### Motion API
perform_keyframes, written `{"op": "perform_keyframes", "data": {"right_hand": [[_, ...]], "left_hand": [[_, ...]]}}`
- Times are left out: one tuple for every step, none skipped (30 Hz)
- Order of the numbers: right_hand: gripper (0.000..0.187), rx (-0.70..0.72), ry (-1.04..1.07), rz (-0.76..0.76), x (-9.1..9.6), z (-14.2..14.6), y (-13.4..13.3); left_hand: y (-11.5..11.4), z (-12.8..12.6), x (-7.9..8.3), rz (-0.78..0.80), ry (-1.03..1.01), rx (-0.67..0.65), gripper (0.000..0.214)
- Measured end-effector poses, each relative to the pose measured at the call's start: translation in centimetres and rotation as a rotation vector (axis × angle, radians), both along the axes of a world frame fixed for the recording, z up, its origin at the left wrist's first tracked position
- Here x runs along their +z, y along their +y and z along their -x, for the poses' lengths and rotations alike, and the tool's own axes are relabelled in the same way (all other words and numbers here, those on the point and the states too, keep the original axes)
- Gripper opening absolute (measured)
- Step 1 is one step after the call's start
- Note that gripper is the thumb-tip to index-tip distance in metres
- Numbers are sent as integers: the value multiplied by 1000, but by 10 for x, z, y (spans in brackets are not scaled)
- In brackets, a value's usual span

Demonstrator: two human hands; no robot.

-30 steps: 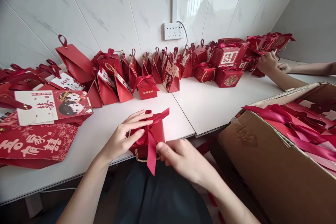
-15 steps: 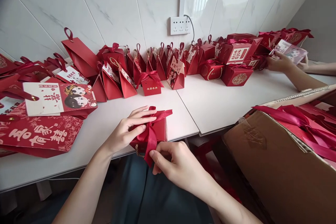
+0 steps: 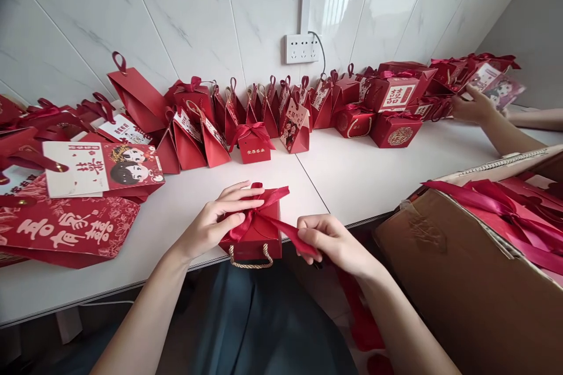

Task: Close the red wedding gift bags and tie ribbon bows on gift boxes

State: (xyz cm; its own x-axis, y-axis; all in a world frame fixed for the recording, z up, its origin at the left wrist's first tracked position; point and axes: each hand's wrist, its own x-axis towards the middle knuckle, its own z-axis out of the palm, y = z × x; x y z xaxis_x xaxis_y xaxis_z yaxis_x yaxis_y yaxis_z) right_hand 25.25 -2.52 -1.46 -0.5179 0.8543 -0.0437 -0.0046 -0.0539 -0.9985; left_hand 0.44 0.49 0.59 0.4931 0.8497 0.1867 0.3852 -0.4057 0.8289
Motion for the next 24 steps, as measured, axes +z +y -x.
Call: {"op": "perform_keyframes", "data": {"right_hand": [[51,17,32,-3,-5,-3,5],[51,30,58,-4,-9,-4,10],[50,40,77,-3,-13,-5,13],[50,53,92,-1,-17,-4,16],[49,68,106,2,-21,-3,18],[49,86,121,6,-24,-1,20],[49,106,133,10,-28,0,21],[50,130,138,14,-30,2,22],[50,149,137,15,-33,3,23],[51,161,121,18,-34,3,24],[50,167,91,23,-35,2,25],[48,170,53,25,-34,0,26],[46,165,12,23,-31,-3,27],[44,149,-21,16,-28,-7,29],[43,114,-45,3,-23,-11,32],[44,56,-52,-13,-18,-15,35],[45,-26,-44,-30,-12,-19,38],[47,-119,-28,-47,-6,-21,42],[50,-208,-16,-61,-1,-21,46],[52,-278,-16,-75,3,-20,49],[54,-320,-35,-92,7,-17,52],[55,-337,-69,-110,9,-12,54],[56,-337,-116,-126,10,-7,56],[57,-325,-166,-139,11,-1,56]], "left_hand": [[0,0,0,1,0,2,38],[0,-1,0,1,-1,6,38],[0,-1,0,-1,-4,10,38],[-1,-1,0,-3,-8,14,38],[-1,-1,0,-5,-10,18,38],[-1,-1,0,-7,-11,20,38],[-2,0,0,-9,-12,21,38],[-2,0,0,-10,-11,20,38],[-2,0,0,-10,-9,18,37],[-3,0,0,-10,-9,16,37],[-3,0,0,-9,-11,16,37],[-3,0,0,-5,-17,17,37],[-2,0,1,2,-25,18,38],[-2,1,1,10,-37,21,38],[-2,1,1,17,-49,23,38],[-2,2,2,24,-59,25,39],[-2,3,2,28,-66,23,39],[-2,3,2,31,-69,18,39],[-1,4,3,31,-71,11,38],[0,4,3,31,-71,3,38],[1,3,4,34,-70,-8,38],[3,3,5,37,-70,-21,39],[5,3,5,41,-72,-43,39],[7,2,5,46,-82,-65,39]]}}
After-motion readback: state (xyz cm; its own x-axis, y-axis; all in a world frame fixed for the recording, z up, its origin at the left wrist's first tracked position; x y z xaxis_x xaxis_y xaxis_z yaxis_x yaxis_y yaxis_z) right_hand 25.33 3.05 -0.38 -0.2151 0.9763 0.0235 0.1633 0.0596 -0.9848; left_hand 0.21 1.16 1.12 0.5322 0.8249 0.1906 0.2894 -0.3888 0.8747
